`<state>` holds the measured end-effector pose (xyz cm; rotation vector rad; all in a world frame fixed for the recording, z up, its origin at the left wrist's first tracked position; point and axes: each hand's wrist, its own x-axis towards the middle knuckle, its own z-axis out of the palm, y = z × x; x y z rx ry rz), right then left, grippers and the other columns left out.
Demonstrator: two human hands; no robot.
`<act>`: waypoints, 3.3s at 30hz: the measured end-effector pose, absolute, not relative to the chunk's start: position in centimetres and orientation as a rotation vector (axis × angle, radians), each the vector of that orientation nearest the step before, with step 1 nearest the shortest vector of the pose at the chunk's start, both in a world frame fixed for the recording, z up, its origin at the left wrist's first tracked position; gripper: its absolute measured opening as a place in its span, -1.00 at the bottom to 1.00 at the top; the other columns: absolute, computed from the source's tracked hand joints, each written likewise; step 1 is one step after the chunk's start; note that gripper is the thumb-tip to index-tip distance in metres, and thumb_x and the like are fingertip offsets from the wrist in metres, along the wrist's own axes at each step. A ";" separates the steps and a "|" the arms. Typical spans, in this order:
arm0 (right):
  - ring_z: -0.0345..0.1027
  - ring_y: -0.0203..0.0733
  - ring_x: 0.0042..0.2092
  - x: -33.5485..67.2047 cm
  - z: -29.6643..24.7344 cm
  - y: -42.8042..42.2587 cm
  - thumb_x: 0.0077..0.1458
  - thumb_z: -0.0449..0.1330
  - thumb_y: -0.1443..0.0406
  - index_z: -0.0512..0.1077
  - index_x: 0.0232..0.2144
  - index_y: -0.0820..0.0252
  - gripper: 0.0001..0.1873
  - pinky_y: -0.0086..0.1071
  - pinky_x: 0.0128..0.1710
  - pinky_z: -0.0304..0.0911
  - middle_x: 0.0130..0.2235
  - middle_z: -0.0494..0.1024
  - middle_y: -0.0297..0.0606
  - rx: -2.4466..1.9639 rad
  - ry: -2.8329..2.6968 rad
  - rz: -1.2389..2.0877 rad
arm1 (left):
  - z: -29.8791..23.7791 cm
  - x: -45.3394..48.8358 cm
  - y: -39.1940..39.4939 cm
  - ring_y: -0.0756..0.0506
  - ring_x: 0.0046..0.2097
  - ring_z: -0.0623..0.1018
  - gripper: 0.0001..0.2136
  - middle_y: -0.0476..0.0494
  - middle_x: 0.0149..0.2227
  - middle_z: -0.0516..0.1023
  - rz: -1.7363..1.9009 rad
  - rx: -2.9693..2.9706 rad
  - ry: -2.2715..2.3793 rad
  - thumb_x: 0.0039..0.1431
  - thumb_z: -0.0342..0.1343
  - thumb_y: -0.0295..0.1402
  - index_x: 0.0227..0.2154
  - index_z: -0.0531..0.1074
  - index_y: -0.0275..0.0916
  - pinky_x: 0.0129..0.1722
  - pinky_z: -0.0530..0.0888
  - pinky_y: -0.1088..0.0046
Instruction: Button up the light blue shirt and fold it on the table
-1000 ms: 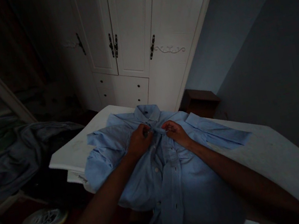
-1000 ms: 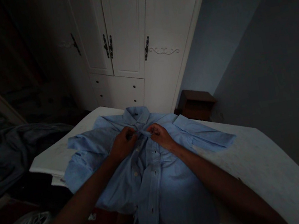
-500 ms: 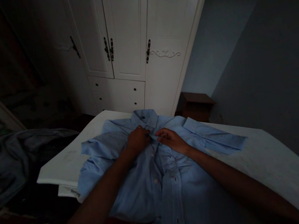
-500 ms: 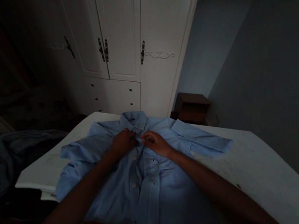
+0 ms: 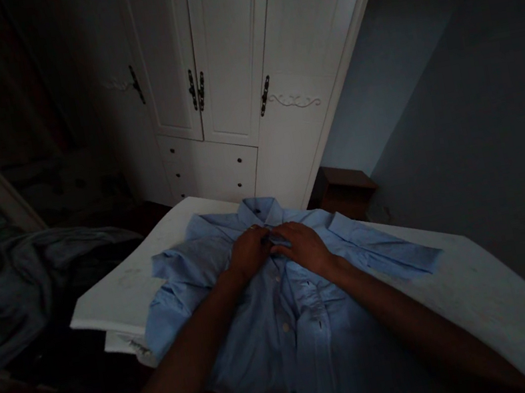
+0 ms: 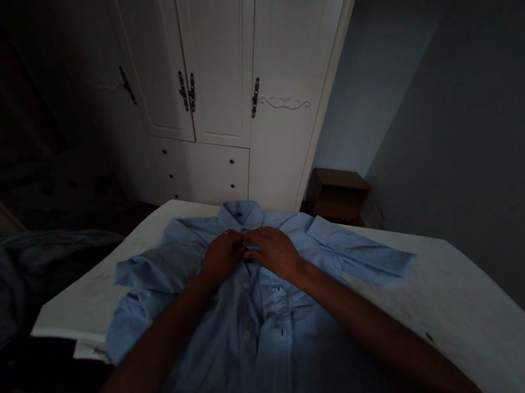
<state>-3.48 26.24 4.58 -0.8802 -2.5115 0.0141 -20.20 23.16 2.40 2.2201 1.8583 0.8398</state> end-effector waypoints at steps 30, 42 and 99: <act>0.43 -0.14 -0.15 -2.8 1.0 27.8 0.31 -0.01 0.21 0.50 -0.14 0.18 -0.69 -0.29 -0.09 0.34 -0.21 0.55 -0.12 -0.701 -2.463 0.136 | 2.8 -20.7 23.5 -0.06 -0.38 0.50 -0.83 -0.07 -0.47 0.55 0.821 2.029 1.774 0.05 0.10 -0.35 -0.41 0.58 -0.29 -0.32 0.35 0.49; 0.44 -0.08 -0.19 -3.4 1.8 27.0 0.31 -0.06 0.30 0.47 -0.05 0.19 -0.67 -0.29 -0.21 0.31 -0.19 0.55 -0.05 -0.956 -2.593 -0.034 | 3.0 -20.5 23.4 -0.07 -0.36 0.50 -0.82 -0.07 -0.45 0.55 0.849 1.975 1.839 0.02 0.11 -0.33 -0.40 0.57 -0.30 -0.31 0.37 0.47; 0.39 -0.14 -0.13 -2.6 0.8 28.3 0.25 0.07 0.39 0.53 -0.09 0.02 -0.70 -0.23 -0.12 0.28 -0.17 0.54 -0.18 -0.480 -2.378 -0.036 | 2.3 -21.0 23.5 0.04 -0.49 0.37 -0.85 0.06 -0.57 0.43 1.028 1.912 1.556 -0.01 0.13 -0.35 -0.46 0.55 -0.31 -0.47 0.27 0.57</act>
